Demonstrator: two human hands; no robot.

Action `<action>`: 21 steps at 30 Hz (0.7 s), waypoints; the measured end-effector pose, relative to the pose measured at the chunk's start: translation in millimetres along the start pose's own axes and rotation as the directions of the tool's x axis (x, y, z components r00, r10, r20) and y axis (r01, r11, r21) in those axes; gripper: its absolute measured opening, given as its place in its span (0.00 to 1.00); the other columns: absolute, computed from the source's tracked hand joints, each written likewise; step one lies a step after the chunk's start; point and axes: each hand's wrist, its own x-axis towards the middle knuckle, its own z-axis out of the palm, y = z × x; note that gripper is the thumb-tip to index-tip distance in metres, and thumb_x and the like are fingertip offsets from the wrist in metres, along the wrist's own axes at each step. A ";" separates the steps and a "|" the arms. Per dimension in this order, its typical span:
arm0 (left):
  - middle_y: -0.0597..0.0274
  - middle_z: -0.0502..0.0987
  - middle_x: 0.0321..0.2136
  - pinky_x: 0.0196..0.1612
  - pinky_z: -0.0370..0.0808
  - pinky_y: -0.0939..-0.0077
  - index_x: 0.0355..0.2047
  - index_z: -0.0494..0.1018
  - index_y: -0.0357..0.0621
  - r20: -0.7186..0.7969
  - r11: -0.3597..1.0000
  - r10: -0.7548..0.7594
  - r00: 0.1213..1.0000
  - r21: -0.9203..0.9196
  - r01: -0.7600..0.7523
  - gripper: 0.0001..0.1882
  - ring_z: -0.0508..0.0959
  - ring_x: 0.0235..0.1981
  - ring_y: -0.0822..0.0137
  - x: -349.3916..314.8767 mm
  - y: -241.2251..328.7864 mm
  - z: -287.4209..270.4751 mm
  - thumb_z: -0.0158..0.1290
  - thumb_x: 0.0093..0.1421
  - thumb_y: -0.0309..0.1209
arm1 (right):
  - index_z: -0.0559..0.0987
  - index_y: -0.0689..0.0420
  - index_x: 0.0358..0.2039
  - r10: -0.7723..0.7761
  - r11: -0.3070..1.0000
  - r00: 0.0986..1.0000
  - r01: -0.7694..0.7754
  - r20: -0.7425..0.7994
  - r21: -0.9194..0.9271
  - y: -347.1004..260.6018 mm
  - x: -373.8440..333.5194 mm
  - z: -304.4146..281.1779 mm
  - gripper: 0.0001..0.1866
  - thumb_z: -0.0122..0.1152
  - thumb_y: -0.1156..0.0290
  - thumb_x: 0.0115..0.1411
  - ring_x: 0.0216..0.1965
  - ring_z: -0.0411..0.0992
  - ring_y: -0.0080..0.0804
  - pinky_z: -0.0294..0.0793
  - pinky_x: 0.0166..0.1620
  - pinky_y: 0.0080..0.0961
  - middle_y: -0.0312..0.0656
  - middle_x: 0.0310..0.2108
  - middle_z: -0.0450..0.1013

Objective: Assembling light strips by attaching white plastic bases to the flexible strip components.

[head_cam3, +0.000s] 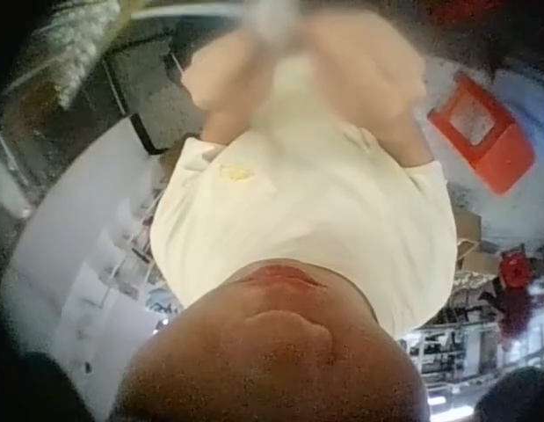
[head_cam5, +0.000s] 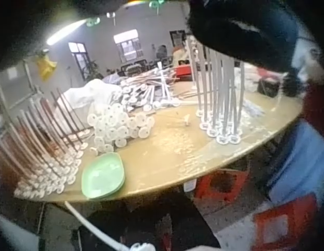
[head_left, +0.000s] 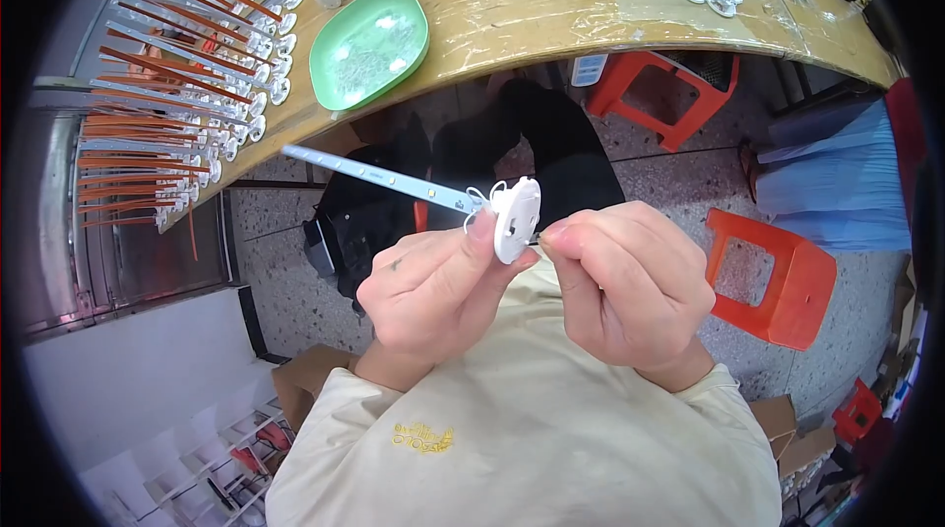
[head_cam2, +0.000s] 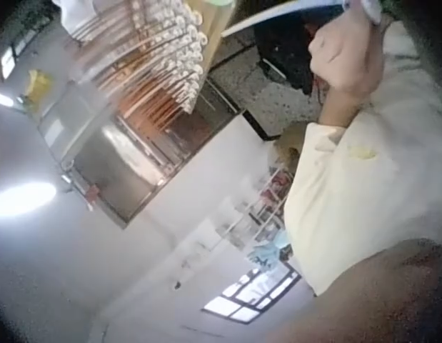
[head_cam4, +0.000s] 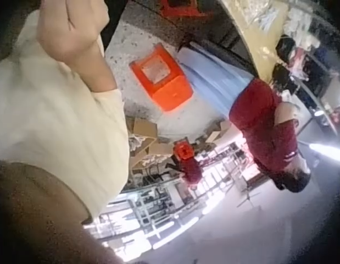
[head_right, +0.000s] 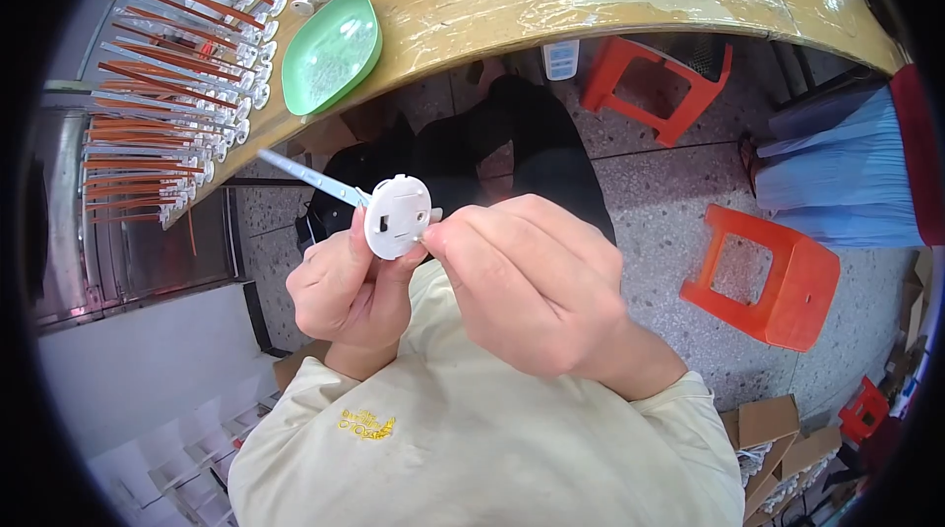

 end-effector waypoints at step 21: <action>0.51 0.82 0.28 0.26 0.81 0.75 0.39 0.79 0.36 -0.065 0.986 0.014 0.998 -0.163 -0.024 0.24 0.84 0.24 0.60 -5.3 -14.2 -16.9 0.74 0.40 0.24 | 0.78 0.72 0.33 -0.056 0.932 0.997 0.031 0.059 0.362 2.5 6.0 16.8 0.18 0.65 0.84 0.37 0.26 0.75 0.40 0.77 0.28 0.26 0.51 0.30 0.76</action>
